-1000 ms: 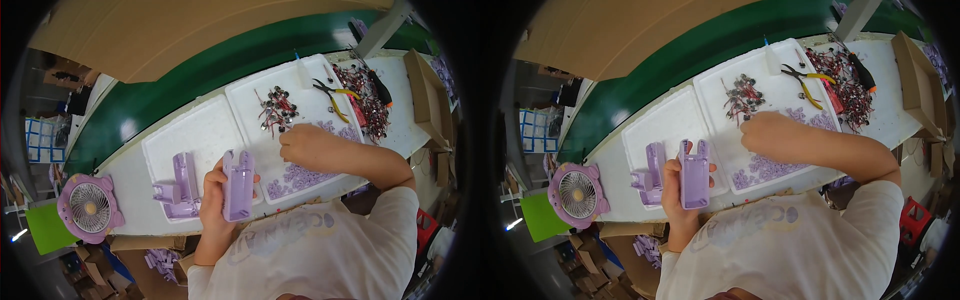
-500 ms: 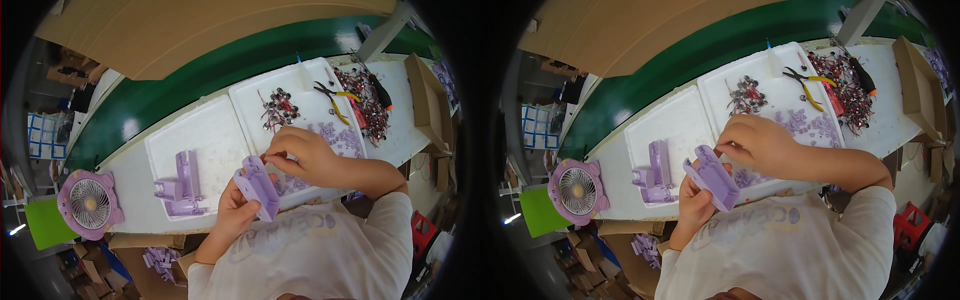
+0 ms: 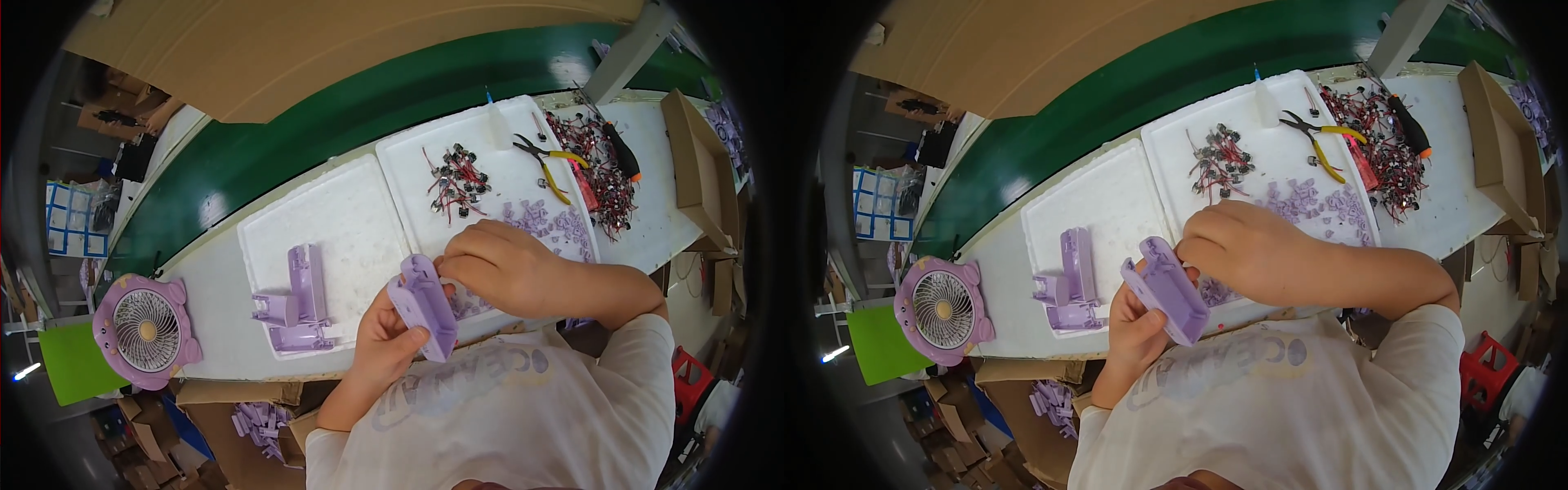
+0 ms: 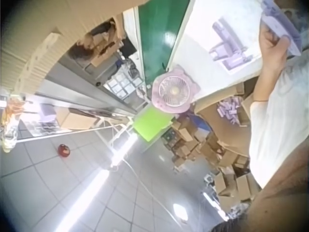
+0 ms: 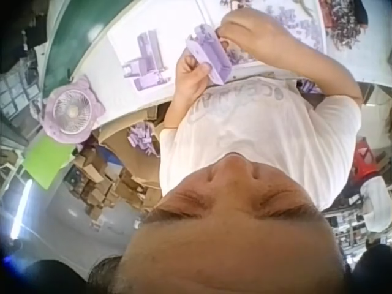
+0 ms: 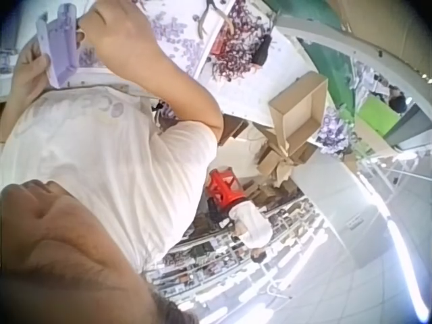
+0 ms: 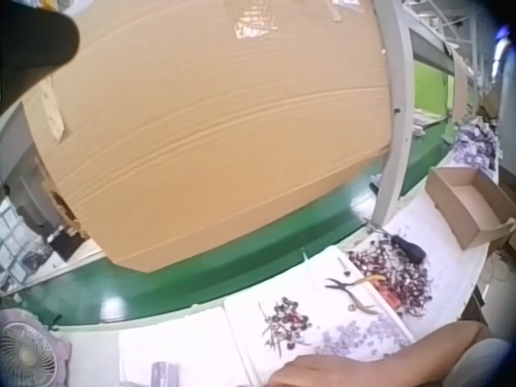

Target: The person assembles electronic components by applying glue from a bottle to plastic housings, then installing wired internal parts into the housings by hand.

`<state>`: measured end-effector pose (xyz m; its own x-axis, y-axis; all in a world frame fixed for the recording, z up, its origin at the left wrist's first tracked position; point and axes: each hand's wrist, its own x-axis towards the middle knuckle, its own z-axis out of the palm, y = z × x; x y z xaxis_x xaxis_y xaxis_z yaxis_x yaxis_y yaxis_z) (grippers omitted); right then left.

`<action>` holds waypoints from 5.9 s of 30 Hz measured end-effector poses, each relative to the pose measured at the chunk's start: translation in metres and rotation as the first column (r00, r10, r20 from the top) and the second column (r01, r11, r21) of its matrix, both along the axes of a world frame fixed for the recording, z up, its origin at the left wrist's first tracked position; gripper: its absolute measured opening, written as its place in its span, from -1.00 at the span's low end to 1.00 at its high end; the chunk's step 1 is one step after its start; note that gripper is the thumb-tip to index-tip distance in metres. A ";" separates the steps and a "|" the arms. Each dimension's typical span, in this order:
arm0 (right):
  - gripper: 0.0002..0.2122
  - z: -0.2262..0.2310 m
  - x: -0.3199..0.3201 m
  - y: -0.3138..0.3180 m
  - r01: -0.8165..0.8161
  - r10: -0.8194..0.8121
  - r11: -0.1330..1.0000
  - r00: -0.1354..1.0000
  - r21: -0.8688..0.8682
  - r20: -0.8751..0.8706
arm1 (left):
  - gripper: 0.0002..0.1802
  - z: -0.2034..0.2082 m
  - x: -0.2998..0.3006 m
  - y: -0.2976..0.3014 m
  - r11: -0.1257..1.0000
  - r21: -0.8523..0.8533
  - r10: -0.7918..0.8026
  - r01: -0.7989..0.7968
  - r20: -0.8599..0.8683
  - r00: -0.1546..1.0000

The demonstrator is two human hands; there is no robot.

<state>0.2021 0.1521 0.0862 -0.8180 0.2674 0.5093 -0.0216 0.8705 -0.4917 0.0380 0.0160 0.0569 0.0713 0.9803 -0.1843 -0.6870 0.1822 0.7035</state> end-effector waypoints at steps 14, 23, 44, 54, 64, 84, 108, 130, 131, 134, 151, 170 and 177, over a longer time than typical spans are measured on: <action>-0.85 0.000 -0.007 -0.018 0.025 -0.106 0.881 0.983 -0.473 -0.146 | -0.33 -0.006 0.013 0.001 0.954 0.286 0.180 -0.094 -0.295 0.938; -0.83 -0.006 -0.012 -0.023 0.056 -0.148 0.895 0.973 -0.443 -0.176 | -0.32 -0.008 0.017 0.006 0.882 0.463 0.316 -0.083 -0.453 0.834; -0.90 -0.015 -0.006 0.005 0.113 -0.095 0.631 0.993 -0.768 0.069 | -0.30 0.004 0.008 0.009 0.962 0.270 0.160 0.035 -0.665 0.730; -0.68 -0.025 0.025 0.126 0.256 -0.615 0.756 0.592 0.602 0.520 | -0.38 0.008 -0.013 0.004 0.979 -0.195 0.054 -0.063 -0.046 0.997; -0.83 -0.012 0.009 0.115 0.485 -0.490 0.871 0.847 0.077 0.207 | -0.36 0.008 -0.013 0.004 0.972 -0.229 0.052 -0.050 0.003 0.999; -0.90 0.019 -0.006 0.002 -0.076 -0.086 0.765 0.972 -0.639 -0.219 | -0.35 0.026 -0.004 -0.002 0.985 -0.168 0.031 -0.041 -0.061 0.998; -0.80 0.015 0.013 0.099 0.587 -0.577 0.802 0.809 -0.108 0.109 | -0.29 0.019 -0.013 -0.001 0.971 -0.058 0.225 -0.231 -0.101 0.969; -0.90 -0.026 -0.033 0.089 -0.065 -0.191 0.901 0.828 0.429 0.527 | -0.57 -0.003 -0.012 -0.006 0.996 0.069 0.053 -0.064 0.146 0.988; -0.90 -0.023 -0.034 0.088 -0.065 -0.191 0.901 0.828 0.430 0.526 | -0.57 -0.003 -0.011 -0.005 0.995 0.070 0.054 -0.065 0.146 0.988; -0.92 -0.018 -0.032 0.086 -0.071 -0.177 0.905 0.835 0.420 0.521 | -0.52 -0.002 -0.010 -0.004 0.992 0.055 0.106 -0.114 0.124 0.987; -0.90 0.010 -0.035 0.010 0.060 0.032 0.656 0.994 -0.753 0.107 | -0.38 0.017 0.009 0.011 0.964 -0.124 0.216 -0.237 -0.161 0.963; -0.84 0.004 -0.038 0.004 0.071 -0.055 0.987 0.992 -0.142 0.112 | -0.41 0.007 0.009 0.008 0.973 -0.099 0.173 -0.208 -0.281 0.944; -0.84 0.002 -0.040 0.003 0.089 -0.073 0.990 0.987 -0.107 0.142 | -0.44 0.006 0.013 0.007 0.966 -0.069 0.218 -0.248 -0.291 0.931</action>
<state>0.1617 0.1551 0.0883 -0.8512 0.3852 0.3564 0.1214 0.8053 -0.5802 0.0510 0.0232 0.0624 -0.2256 0.9378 -0.2639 -0.4974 0.1221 0.8589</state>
